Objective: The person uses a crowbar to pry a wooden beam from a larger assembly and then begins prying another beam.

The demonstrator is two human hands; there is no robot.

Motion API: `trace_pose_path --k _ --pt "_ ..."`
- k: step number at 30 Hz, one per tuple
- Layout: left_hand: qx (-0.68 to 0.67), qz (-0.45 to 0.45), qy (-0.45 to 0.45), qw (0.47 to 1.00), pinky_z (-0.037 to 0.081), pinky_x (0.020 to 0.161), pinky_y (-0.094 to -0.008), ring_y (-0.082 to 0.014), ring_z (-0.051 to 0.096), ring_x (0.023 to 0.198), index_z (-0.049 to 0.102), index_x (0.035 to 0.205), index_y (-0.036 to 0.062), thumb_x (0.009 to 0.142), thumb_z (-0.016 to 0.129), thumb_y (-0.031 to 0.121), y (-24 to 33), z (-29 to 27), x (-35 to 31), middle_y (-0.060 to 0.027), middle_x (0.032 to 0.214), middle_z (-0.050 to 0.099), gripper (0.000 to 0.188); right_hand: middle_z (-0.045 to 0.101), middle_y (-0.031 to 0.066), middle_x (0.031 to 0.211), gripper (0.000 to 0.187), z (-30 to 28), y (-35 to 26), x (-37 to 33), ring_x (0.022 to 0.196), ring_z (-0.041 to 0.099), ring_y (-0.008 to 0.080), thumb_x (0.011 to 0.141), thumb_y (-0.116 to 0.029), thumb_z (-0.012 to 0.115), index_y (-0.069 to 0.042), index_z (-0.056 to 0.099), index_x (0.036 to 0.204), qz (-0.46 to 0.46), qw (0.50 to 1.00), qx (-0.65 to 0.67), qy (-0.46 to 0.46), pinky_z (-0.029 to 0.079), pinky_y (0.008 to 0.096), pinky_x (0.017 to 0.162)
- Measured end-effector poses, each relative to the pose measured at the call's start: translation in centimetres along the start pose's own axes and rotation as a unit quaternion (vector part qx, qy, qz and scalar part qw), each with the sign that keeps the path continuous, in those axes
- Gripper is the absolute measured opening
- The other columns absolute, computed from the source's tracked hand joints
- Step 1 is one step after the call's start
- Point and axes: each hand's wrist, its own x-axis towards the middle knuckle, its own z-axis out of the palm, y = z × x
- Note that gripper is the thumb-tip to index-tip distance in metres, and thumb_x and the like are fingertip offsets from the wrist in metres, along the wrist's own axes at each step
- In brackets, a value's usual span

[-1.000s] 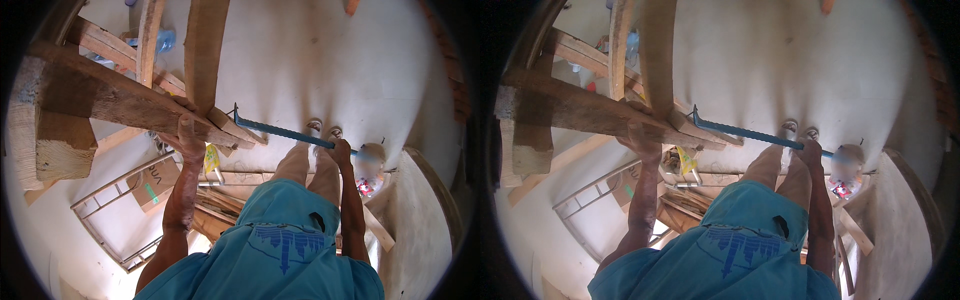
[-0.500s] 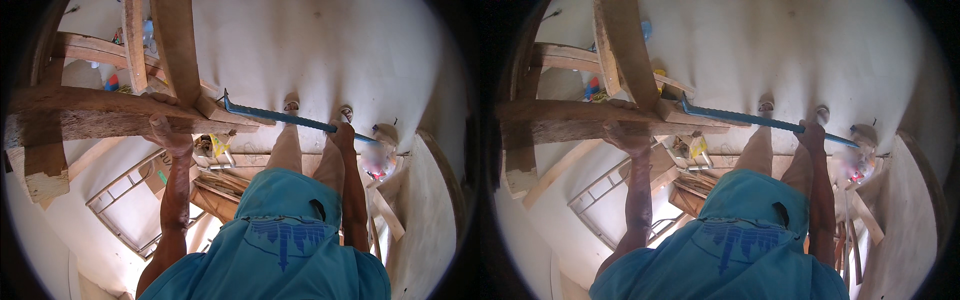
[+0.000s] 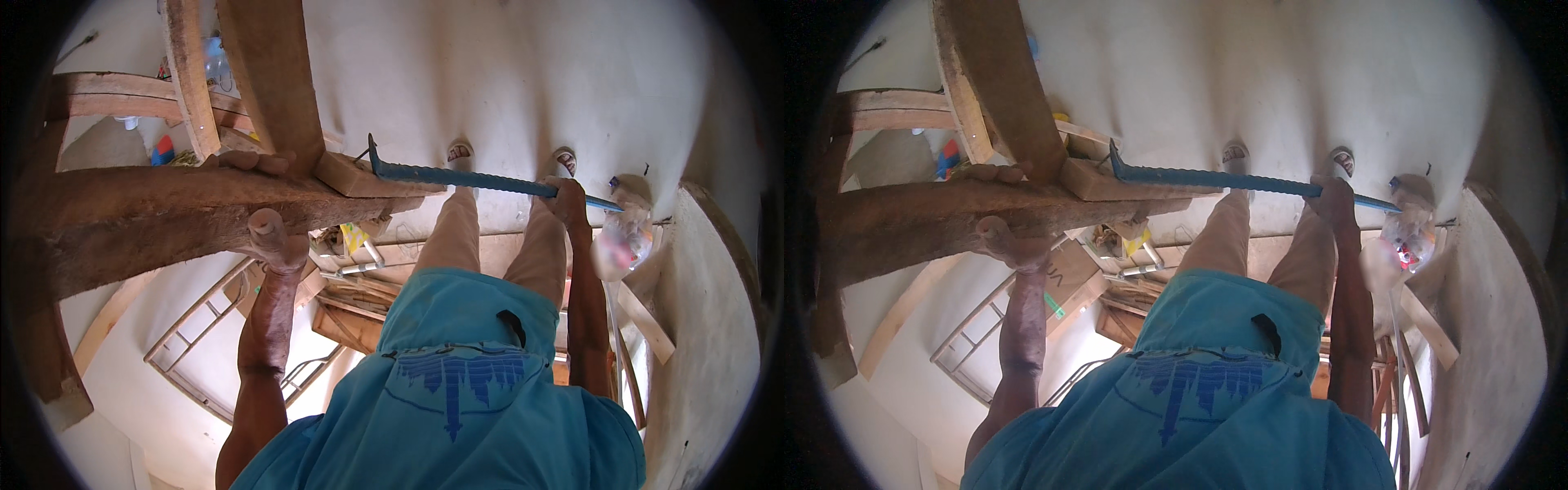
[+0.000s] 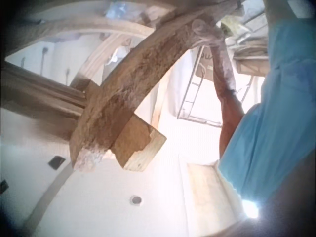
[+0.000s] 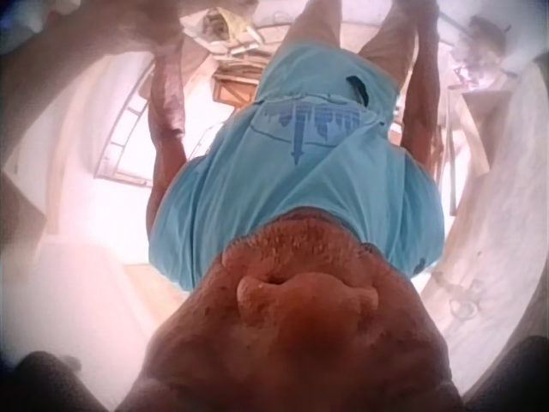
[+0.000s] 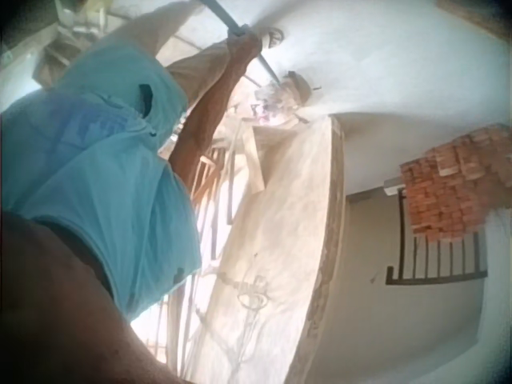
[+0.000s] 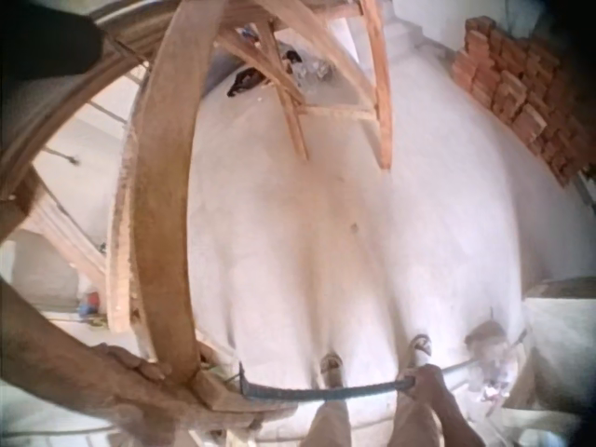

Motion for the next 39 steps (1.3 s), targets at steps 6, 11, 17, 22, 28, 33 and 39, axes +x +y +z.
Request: trace_pose_path --k 6,11,17,22,28,33,39 --pt "-0.022 0.034 0.066 0.997 0.053 0.08 -0.0312 -0.0184 0.06 0.092 0.037 0.116 -0.0005 0.084 0.054 0.075 0.5 2.4 1.4 -0.0107 0.101 0.051 0.084 0.07 0.013 0.081 0.018 0.7 0.0 0.2 0.075 0.068 0.0326 0.076 -0.019 0.074 -0.012 0.074 0.093 0.029 0.999 -0.021 -0.01 0.052 0.0395 0.07" --pt "-0.025 -0.003 0.061 0.998 0.054 0.08 -0.0315 -0.0168 0.059 0.095 0.034 0.118 0.0003 0.084 0.056 0.074 0.5 1.4 0.7 -0.0105 0.109 0.048 0.083 0.065 0.0142 0.072 0.013 0.9 -0.4 0.2 0.072 0.065 0.036 0.074 -0.023 0.073 -0.012 0.067 0.077 0.02 0.999 0.018 0.043 0.05 0.0438 0.065" --pt "-0.051 -0.037 0.045 0.997 0.054 0.09 -0.0331 -0.0145 0.056 0.098 0.025 0.129 0.0023 0.084 0.049 0.078 1.1 1.9 1.0 -0.0091 0.112 0.045 0.091 0.064 0.0176 0.071 0.012 1.7 -1.6 -1.0 0.07 0.064 0.0375 0.072 -0.017 0.073 -0.007 0.067 0.077 0.06 0.996 0.004 0.071 0.049 0.0442 0.064" --pt "-0.019 0.005 0.08 0.997 0.054 0.089 -0.0339 -0.016 0.057 0.098 0.02 0.136 -0.0006 0.088 0.046 0.072 1.0 2.2 0.7 -0.0104 0.111 0.046 0.091 0.062 0.0199 0.07 0.013 3.1 -1.0 -1.4 0.068 0.062 0.0397 0.07 -0.015 0.071 -0.005 0.063 0.074 0.045 0.995 -0.001 0.089 0.047 0.045 0.062" --pt "-0.007 0.023 0.109 0.994 0.056 0.082 -0.0323 -0.0176 0.061 0.093 0.022 0.135 -0.0057 0.095 0.039 0.061 1.0 2.8 1.0 -0.0127 0.108 0.049 0.08 0.068 0.0169 0.082 0.017 4.7 0.2 -3.4 0.079 0.063 0.0386 0.071 -0.02 0.074 -0.011 0.072 0.085 0.074 0.99 -0.027 0.118 0.051 0.0462 0.074" --pt "0.074 0.021 0.098 0.992 0.054 0.083 -0.03 -0.0158 0.06 0.093 0.026 0.131 -0.0058 0.093 0.037 0.064 0.9 2.3 1.0 -0.0106 0.104 0.049 0.08 0.068 0.0177 0.082 0.021 4.4 -0.1 -4.8 0.081 0.064 0.0394 0.07 -0.026 0.074 -0.009 0.072 0.082 0.119 0.989 -0.034 0.082 0.05 0.048 0.076" --pt "0.129 -0.013 0.096 0.987 0.05 0.088 -0.029 -0.015 0.059 0.093 0.033 0.12 -0.0034 0.09 0.036 0.069 1.3 2.1 1.0 -0.0084 0.099 0.049 0.079 0.068 0.0199 0.08 0.023 5.5 -1.1 -7.1 0.082 0.065 0.0406 0.068 -0.023 0.072 -0.009 0.075 0.086 0.162 0.985 -0.03 0.051 0.05 0.0486 0.077"
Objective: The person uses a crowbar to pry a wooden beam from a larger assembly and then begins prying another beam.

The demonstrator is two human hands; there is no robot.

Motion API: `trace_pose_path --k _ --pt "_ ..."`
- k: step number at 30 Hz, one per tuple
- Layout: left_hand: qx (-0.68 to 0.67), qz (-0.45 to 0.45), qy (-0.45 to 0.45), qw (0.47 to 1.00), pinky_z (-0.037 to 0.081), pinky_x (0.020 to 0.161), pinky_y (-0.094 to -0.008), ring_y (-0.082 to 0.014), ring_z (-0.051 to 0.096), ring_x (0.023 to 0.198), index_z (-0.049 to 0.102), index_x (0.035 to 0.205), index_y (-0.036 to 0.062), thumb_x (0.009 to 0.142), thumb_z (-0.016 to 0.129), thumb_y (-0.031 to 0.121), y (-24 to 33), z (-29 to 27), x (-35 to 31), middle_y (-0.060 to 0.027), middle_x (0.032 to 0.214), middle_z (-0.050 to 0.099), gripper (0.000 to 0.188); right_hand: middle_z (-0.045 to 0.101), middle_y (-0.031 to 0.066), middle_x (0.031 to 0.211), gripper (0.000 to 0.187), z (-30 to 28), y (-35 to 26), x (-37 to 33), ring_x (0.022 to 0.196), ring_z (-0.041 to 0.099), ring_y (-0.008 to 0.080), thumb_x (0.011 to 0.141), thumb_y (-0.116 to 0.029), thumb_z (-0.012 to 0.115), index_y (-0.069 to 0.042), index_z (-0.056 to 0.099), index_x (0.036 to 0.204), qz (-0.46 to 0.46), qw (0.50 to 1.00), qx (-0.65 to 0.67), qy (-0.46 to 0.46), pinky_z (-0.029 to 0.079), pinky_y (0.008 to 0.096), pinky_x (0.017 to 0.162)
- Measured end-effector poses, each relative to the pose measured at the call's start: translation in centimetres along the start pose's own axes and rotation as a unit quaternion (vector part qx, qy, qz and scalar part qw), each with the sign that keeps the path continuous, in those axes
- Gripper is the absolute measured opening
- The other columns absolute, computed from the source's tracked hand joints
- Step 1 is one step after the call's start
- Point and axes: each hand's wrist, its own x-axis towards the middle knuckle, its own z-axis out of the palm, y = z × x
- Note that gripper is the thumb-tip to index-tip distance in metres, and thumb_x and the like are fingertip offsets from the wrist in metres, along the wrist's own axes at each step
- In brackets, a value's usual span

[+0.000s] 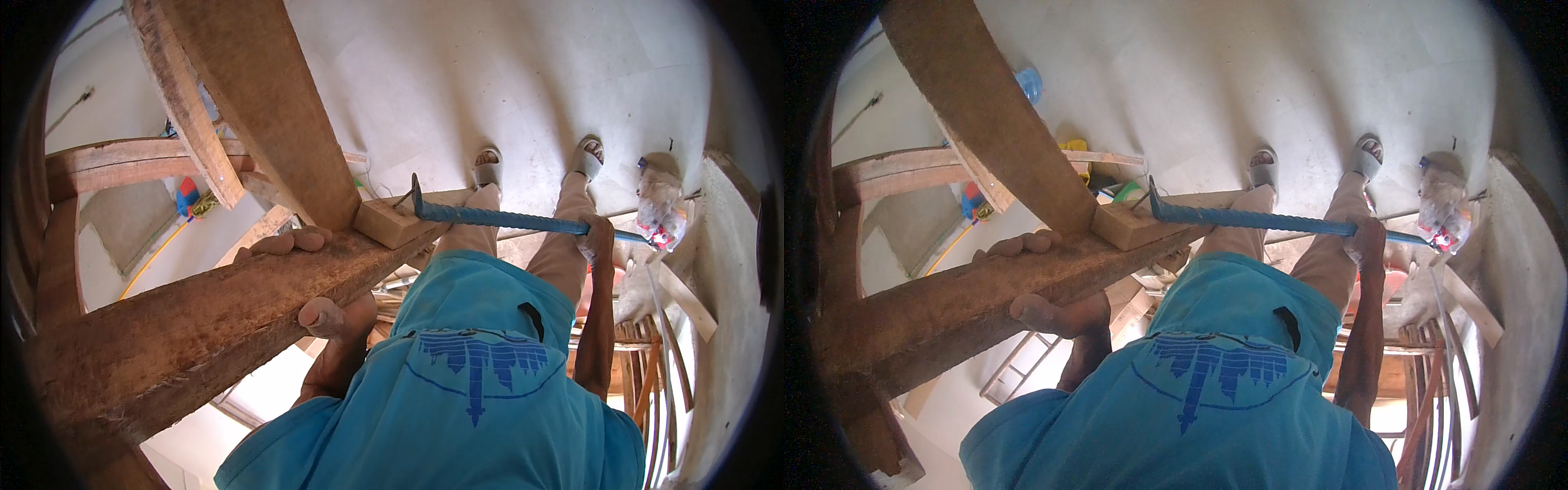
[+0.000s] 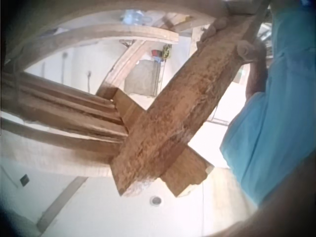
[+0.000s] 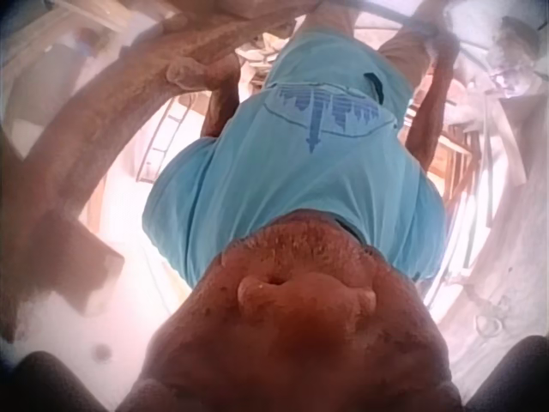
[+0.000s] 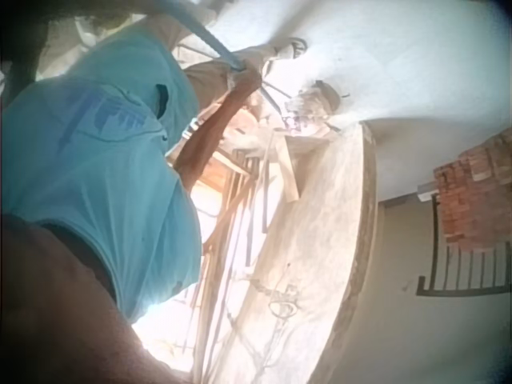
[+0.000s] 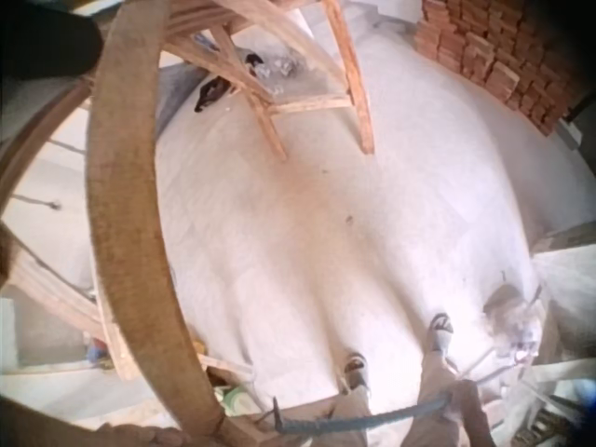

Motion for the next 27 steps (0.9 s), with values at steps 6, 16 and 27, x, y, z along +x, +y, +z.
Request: trace_pose_path --k 6,16,27 --pt "-0.037 -0.023 0.016 0.999 0.051 0.085 -0.0272 -0.0138 0.06 0.091 0.036 0.113 -0.0009 0.089 0.039 0.07 0.6 0.9 0.1 -0.0082 0.097 0.048 0.075 0.061 0.0215 0.07 0.018 -0.8 -2.2 -3.3 0.073 0.062 0.0434 0.069 -0.024 0.066 -0.006 0.064 0.073 0.009 0.999 0.028 0.017 0.046 0.0517 0.068" --pt "-0.066 0.012 0.021 0.998 0.053 0.077 -0.0293 -0.0149 0.059 0.086 0.037 0.11 -0.0001 0.089 0.037 0.072 0.3 0.3 -0.5 -0.0091 0.098 0.046 0.076 0.063 0.0184 0.069 0.029 -2.7 -2.7 -8.0 0.069 0.063 0.041 0.067 -0.034 0.075 -0.01 0.069 0.081 0.017 0.998 0.004 0.054 0.046 0.0497 0.063" --pt "-0.154 -0.028 0.031 0.987 0.051 0.086 -0.0311 -0.0171 0.058 0.093 0.041 0.116 0.0041 0.084 0.046 0.076 -0.8 0.0 -0.8 -0.0086 0.101 0.048 0.079 0.057 0.0205 0.063 0.033 -0.8 -3.1 -11.5 0.065 0.059 0.0439 0.071 -0.039 0.069 -0.008 0.06 0.072 0.092 0.994 0.007 0.058 0.042 0.0511 0.059"
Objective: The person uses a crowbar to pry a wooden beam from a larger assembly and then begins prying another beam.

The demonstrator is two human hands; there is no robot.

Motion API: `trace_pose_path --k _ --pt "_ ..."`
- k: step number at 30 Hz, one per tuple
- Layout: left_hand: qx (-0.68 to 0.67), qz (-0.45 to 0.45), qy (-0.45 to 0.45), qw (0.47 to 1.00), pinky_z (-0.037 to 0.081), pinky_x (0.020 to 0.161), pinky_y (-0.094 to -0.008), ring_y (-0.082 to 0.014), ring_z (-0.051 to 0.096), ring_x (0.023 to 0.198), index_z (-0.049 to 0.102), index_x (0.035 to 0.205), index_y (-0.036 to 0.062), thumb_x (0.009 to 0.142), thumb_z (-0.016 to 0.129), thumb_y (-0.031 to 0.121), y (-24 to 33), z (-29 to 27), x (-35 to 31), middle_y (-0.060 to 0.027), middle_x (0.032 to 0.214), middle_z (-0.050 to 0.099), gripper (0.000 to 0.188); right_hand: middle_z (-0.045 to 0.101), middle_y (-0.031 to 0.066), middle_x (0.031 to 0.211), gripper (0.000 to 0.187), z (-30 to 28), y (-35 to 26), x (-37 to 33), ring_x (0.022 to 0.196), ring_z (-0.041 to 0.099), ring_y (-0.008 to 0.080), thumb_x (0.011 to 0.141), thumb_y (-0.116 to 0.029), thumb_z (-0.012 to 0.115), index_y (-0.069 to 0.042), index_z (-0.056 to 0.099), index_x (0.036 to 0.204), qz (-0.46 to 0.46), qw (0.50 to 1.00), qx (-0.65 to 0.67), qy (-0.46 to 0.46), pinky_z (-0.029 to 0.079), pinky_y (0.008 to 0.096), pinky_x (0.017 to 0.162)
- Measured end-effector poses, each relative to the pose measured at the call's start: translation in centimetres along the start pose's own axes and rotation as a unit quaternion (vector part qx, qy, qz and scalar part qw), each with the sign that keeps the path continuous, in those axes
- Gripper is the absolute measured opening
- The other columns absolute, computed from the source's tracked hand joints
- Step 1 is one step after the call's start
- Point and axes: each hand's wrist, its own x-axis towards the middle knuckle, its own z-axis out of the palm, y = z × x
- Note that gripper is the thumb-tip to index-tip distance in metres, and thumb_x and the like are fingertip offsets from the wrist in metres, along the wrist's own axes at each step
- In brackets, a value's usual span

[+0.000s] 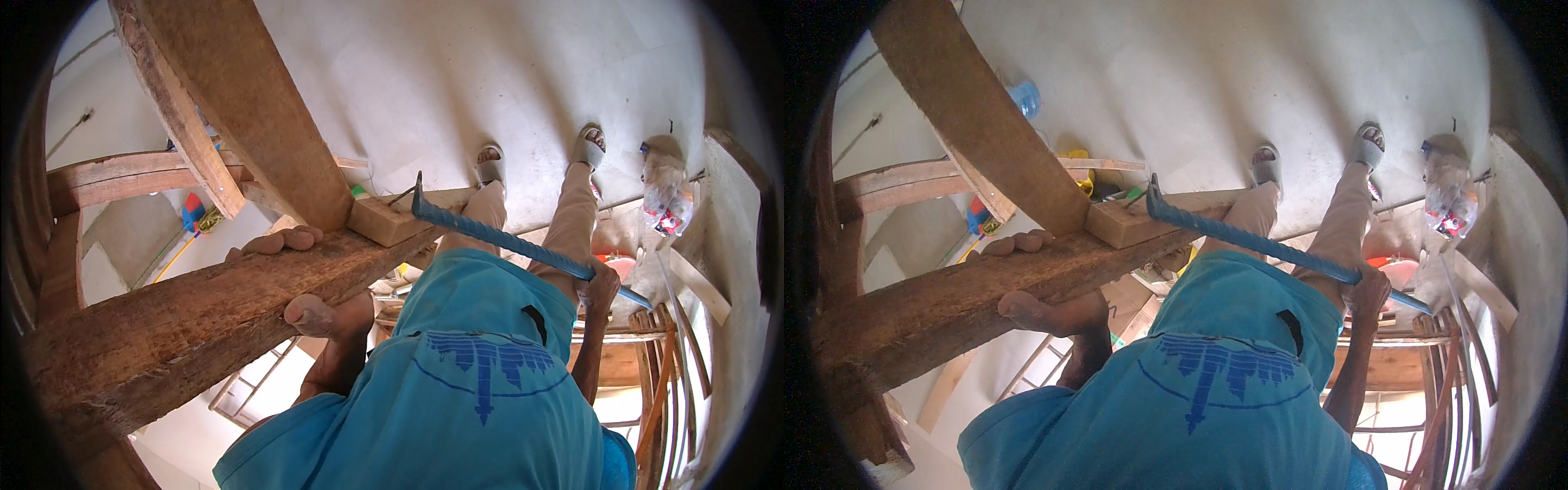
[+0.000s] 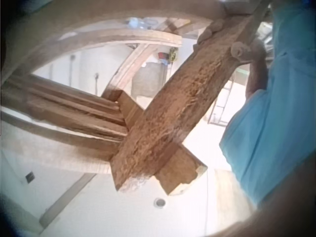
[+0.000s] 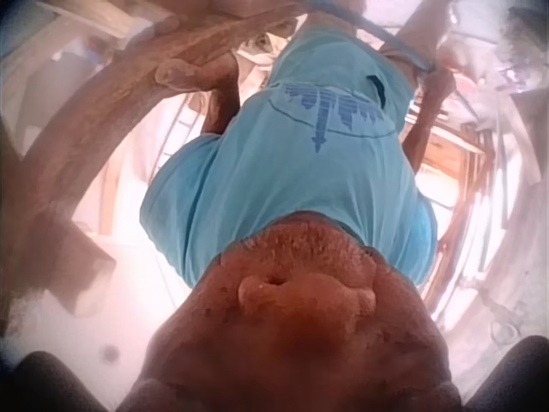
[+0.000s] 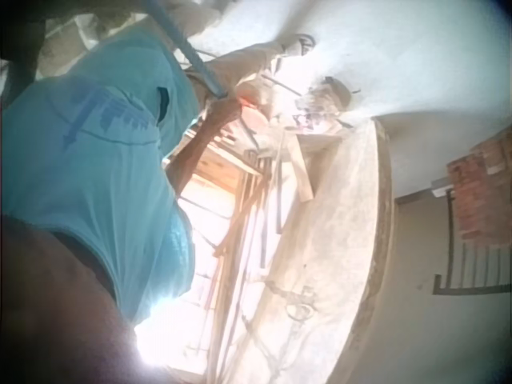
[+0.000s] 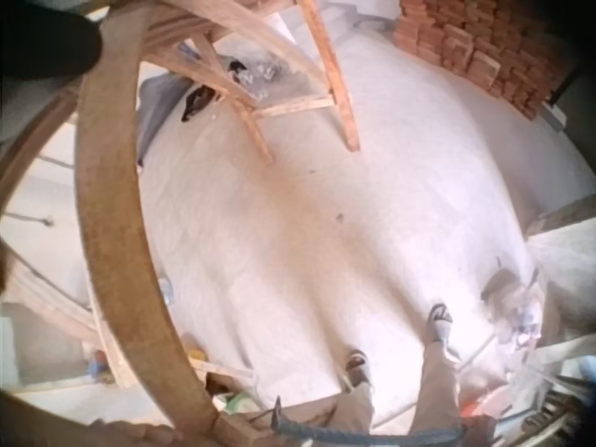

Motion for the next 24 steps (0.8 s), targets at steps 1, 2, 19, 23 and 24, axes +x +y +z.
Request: trace_pose_path --k 1,2,19,23,24 --pt "0.0 0.004 0.013 1.0 0.051 0.086 -0.031 -0.0173 0.058 0.093 0.042 0.116 0.0038 0.084 0.047 0.075 0.1 -0.5 -0.6 -0.0089 0.102 0.048 0.078 0.056 0.0207 0.062 0.034 -0.3 0.2 -0.3 0.065 0.059 0.0439 0.07 -0.04 0.069 -0.008 0.06 0.071 -0.002 1.0 -0.008 0.004 0.042 0.0512 0.059" --pt "-0.008 0.013 0.003 1.0 0.051 0.087 -0.0308 -0.0175 0.057 0.094 0.042 0.116 0.0036 0.084 0.048 0.074 -0.1 0.2 -0.2 -0.0091 0.102 0.048 0.078 0.056 0.0209 0.062 0.034 0.1 0.0 -1.1 0.065 0.059 0.0439 0.07 -0.04 0.07 -0.007 0.06 0.071 0.018 1.0 -0.005 0.014 0.042 0.0513 0.059" --pt "0.008 0.083 -0.03 0.996 0.05 0.077 -0.0308 -0.0151 0.056 0.084 0.035 0.12 0.003 0.089 0.049 0.059 -0.4 1.1 1.2 -0.0081 0.096 0.048 0.065 0.055 0.0171 0.061 0.031 -5.9 1.0 2.8 0.06 0.057 0.0395 0.074 -0.032 0.075 -0.008 0.057 0.065 -0.142 0.989 0.049 -0.015 0.043 0.0469 0.056" --pt "-0.029 0.047 -0.049 0.997 0.048 0.082 -0.0355 -0.0166 0.052 0.088 0.029 0.127 0.0008 0.084 0.062 0.062 -0.1 0.8 0.9 -0.0101 0.101 0.045 0.082 0.057 0.0177 0.062 0.025 -7.1 0.5 2.9 0.062 0.059 0.0399 0.074 -0.029 0.074 -0.008 0.062 0.067 -0.139 0.99 0.026 -0.028 0.044 0.047 0.057" --pt "-0.038 0.049 -0.041 0.997 0.048 0.082 -0.0355 -0.0165 0.052 0.087 0.03 0.126 0.0006 0.084 0.064 0.06 0.0 1.1 0.9 -0.01 0.1 0.046 0.08 0.058 0.0177 0.063 0.024 -6.4 0.6 2.4 0.062 0.059 0.0398 0.074 -0.028 0.074 -0.008 0.063 0.067 -0.128 0.991 0.043 -0.026 0.045 0.047 0.057"
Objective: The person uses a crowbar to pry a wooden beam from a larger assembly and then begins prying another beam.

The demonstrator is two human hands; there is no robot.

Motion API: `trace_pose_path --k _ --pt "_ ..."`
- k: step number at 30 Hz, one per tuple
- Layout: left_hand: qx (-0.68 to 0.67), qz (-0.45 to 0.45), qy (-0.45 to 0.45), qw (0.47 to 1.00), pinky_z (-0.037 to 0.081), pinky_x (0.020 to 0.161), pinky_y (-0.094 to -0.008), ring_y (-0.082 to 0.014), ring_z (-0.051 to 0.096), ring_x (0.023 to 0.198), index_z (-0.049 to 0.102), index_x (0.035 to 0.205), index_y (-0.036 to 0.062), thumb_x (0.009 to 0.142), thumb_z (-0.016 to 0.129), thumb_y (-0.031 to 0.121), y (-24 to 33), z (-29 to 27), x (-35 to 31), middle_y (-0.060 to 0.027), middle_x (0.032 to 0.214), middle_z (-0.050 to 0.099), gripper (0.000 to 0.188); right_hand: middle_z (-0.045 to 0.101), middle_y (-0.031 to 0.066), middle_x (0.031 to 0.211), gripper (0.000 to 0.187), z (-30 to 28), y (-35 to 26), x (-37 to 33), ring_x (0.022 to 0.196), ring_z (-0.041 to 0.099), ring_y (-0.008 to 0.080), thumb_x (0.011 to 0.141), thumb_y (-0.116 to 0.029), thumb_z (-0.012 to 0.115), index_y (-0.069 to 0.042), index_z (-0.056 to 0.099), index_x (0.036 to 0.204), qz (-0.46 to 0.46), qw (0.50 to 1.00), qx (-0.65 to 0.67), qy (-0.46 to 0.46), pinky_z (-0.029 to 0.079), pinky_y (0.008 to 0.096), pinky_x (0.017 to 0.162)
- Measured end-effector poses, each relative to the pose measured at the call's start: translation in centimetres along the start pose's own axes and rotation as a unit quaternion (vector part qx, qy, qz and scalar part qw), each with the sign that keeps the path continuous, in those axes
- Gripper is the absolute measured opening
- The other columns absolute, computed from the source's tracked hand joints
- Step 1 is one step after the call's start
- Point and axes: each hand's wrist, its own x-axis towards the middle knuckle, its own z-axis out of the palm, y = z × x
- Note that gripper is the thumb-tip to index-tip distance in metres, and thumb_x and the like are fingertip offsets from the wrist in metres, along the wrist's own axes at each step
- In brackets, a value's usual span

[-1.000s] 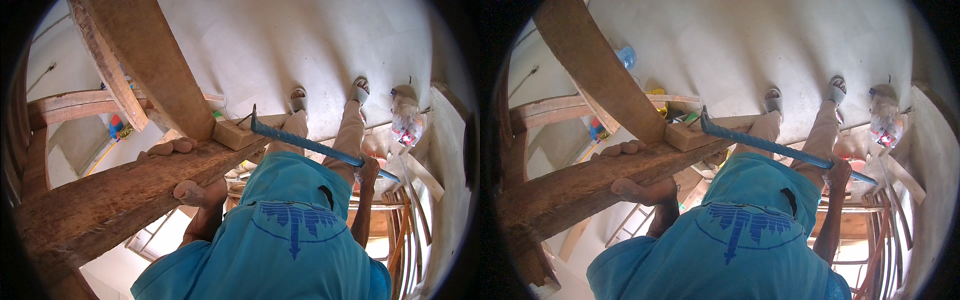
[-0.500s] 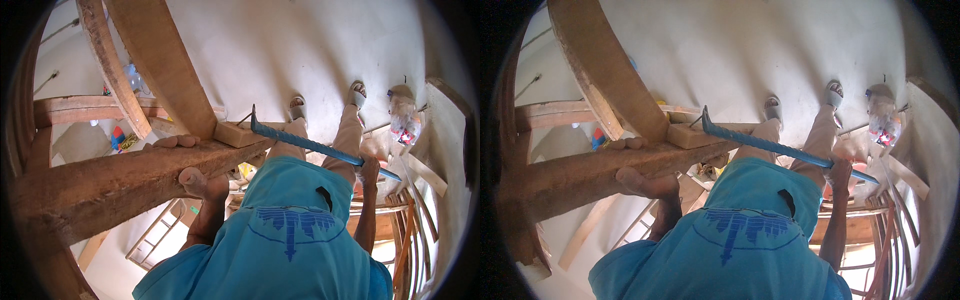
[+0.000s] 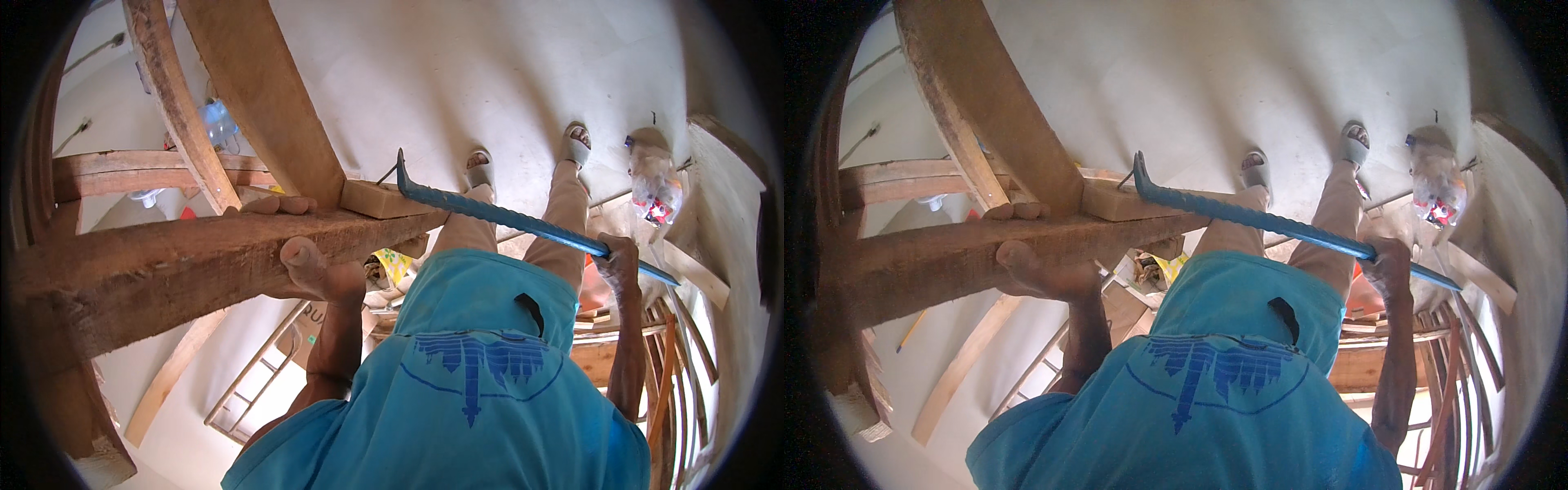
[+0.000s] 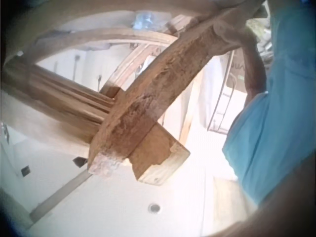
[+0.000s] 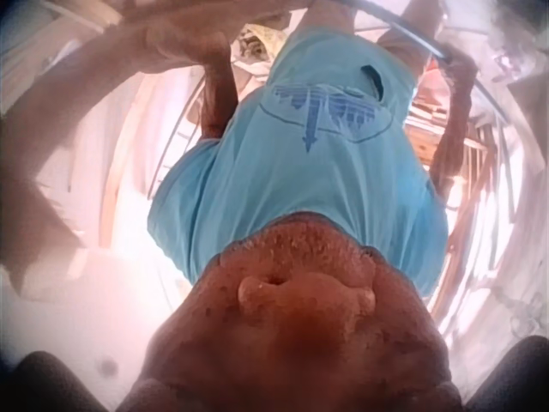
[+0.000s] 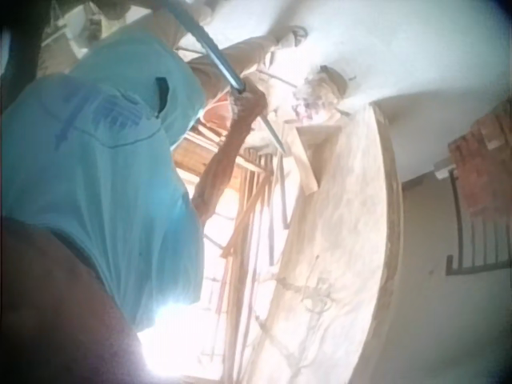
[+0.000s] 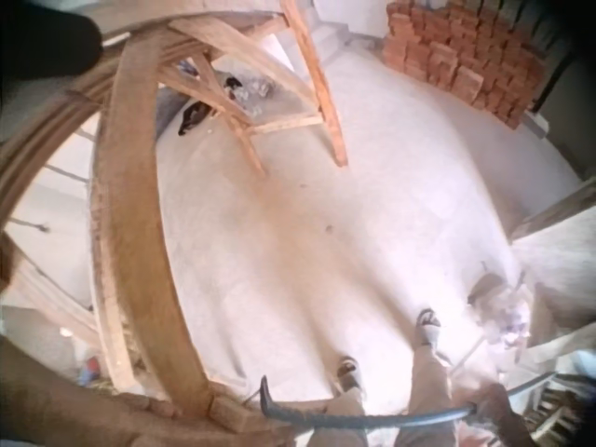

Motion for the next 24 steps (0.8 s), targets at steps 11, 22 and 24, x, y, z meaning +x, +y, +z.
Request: trace_pose_path --k 11,22,24 --pt "-0.03 0.08 -0.024 0.996 0.055 0.081 -0.0318 -0.0186 0.06 0.096 0.041 0.124 -0.0035 0.087 0.066 0.027 -3.3 -2.0 0.5 -0.0143 0.102 0.054 0.054 0.059 0.0196 0.063 0.017 5.1 -2.9 -4.3 0.063 0.061 0.0414 0.076 -0.025 0.071 -0.009 0.067 0.07 0.055 0.991 -0.048 0.114 0.046 0.0499 0.059" --pt "0.013 0.069 0.034 0.997 0.055 0.086 -0.0369 -0.0306 0.055 0.111 0.03 0.137 -0.0061 0.085 0.076 0.041 -0.6 0.0 -0.1 -0.0201 0.114 0.045 0.084 0.058 0.0205 0.063 0.018 6.2 -3.9 -5.4 0.064 0.06 0.0426 0.075 -0.022 0.068 -0.007 0.062 0.068 0.08 0.989 -0.019 0.125 0.046 0.0507 0.06" --pt "-0.008 0.05 0.036 0.998 0.057 0.087 -0.0367 -0.0318 0.055 0.112 0.029 0.137 -0.0063 0.086 0.074 0.043 0.0 0.3 -0.3 -0.0211 0.115 0.045 0.084 0.058 0.0202 0.063 0.016 6.1 -3.9 -6.0 0.064 0.06 0.0429 0.074 -0.02 0.068 -0.006 0.062 0.069 0.079 0.987 -0.029 0.134 0.046 0.0503 0.06"
